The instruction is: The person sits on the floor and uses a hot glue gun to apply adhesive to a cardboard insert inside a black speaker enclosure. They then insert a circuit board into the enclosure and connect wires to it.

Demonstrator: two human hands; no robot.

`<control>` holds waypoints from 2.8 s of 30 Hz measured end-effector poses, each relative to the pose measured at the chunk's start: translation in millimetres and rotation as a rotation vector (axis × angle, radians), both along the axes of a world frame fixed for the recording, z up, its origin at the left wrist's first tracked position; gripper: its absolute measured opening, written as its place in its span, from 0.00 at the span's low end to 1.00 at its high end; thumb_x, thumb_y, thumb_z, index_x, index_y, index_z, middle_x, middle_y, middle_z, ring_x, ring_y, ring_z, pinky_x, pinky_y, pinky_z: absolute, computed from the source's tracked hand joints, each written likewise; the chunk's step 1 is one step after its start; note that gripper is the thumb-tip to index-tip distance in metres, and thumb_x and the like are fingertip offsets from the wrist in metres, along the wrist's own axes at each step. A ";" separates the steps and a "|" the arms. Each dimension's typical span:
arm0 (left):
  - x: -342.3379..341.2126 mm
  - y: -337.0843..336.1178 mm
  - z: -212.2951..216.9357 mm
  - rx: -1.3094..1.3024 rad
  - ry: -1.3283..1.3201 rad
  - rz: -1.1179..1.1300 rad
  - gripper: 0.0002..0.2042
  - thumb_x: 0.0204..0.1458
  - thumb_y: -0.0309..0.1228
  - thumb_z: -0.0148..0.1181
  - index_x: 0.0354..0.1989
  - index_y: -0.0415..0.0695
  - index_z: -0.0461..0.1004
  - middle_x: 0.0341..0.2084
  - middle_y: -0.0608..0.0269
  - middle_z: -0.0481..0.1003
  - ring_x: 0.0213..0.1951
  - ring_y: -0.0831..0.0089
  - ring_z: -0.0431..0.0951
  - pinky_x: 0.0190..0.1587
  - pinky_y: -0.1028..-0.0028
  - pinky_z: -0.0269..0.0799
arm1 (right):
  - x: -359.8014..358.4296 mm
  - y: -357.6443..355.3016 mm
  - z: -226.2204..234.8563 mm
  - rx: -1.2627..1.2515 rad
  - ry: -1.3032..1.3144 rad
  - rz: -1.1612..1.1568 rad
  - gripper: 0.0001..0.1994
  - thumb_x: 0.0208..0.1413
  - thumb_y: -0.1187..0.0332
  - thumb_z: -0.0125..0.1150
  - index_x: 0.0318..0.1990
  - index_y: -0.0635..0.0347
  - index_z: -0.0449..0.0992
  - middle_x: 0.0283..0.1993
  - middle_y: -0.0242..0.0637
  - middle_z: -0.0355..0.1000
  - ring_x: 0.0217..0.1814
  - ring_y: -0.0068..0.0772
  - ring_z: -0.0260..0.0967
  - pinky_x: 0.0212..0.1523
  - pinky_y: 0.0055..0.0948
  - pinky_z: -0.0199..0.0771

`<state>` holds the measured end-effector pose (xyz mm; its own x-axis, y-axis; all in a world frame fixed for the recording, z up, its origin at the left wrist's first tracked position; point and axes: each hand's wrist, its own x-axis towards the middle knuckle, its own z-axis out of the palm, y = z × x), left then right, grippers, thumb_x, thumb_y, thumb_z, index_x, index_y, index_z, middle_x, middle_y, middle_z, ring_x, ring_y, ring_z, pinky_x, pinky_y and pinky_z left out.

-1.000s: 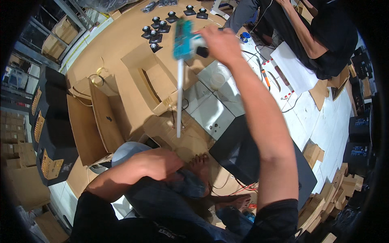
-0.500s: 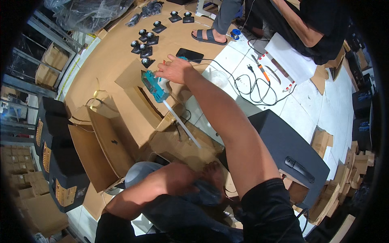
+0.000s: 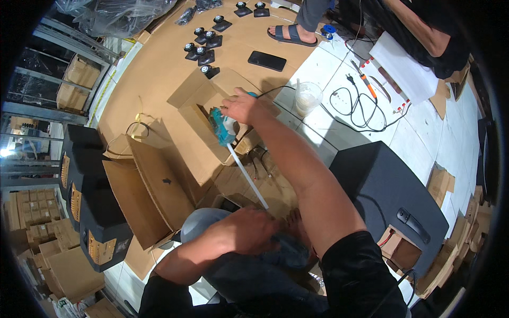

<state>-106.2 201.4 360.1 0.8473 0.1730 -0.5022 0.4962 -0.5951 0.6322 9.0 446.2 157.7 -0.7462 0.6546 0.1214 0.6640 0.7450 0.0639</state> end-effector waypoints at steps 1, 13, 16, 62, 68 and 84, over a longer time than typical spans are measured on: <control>2.2 1.3 4.0 0.011 0.005 0.018 0.21 0.56 0.42 0.64 0.53 0.41 0.76 0.37 0.42 0.81 0.47 0.49 0.81 0.53 0.55 0.75 | -5.7 -2.0 6.7 0.023 0.006 0.027 0.09 0.62 0.64 0.54 0.45 0.43 0.79 0.41 0.27 0.73 0.52 0.24 0.74 0.64 0.42 0.60; -16.0 1.1 -9.6 0.021 -0.057 0.039 0.18 0.56 0.42 0.66 0.45 0.40 0.78 0.33 0.46 0.81 0.41 0.46 0.81 0.44 0.53 0.76 | -44.6 -110.9 34.3 0.185 0.530 -0.366 0.11 0.52 0.64 0.65 0.42 0.52 0.80 0.44 0.37 0.72 0.54 0.43 0.70 0.71 0.62 0.56; -27.2 -0.9 -24.1 -0.047 -0.140 0.056 0.17 0.57 0.43 0.66 0.41 0.40 0.78 0.32 0.47 0.81 0.39 0.47 0.81 0.42 0.55 0.75 | -31.6 -176.7 58.8 -0.032 0.796 -0.468 0.20 0.50 0.66 0.68 0.52 0.54 0.75 0.47 0.43 0.71 0.53 0.50 0.70 0.67 0.56 0.61; 193.7 -256.4 -274.7 -0.020 -0.153 0.157 0.31 0.55 0.49 0.66 0.60 0.37 0.72 0.50 0.44 0.80 0.51 0.52 0.81 0.55 0.60 0.74 | 397.6 -632.0 148.3 0.378 0.417 -1.894 0.25 0.65 0.51 0.54 0.63 0.55 0.75 0.71 0.47 0.65 0.77 0.49 0.56 0.77 0.58 0.46; 197.1 -313.9 -181.7 -0.792 -0.090 0.441 0.18 0.65 0.38 0.58 0.57 0.38 0.71 0.37 0.55 0.81 0.39 0.66 0.82 0.44 0.69 0.76 | 395.3 -648.2 137.8 0.373 0.385 -1.914 0.24 0.64 0.51 0.56 0.60 0.54 0.77 0.68 0.46 0.68 0.75 0.47 0.59 0.76 0.57 0.50; 120.7 -226.8 70.9 -0.493 -0.451 0.559 0.22 0.66 0.25 0.52 0.68 0.35 0.62 0.37 0.62 0.76 0.25 0.79 0.74 0.30 0.77 0.73 | 429.8 -674.8 130.1 0.063 0.535 -1.672 0.26 0.65 0.56 0.52 0.68 0.57 0.70 0.76 0.48 0.59 0.78 0.47 0.55 0.76 0.46 0.54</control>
<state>14.5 -25.4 431.0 0.8394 0.4737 -0.2664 0.2740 0.0543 0.9602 438.8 -228.6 287.8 0.7892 0.5931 0.1595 0.6011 -0.6927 -0.3987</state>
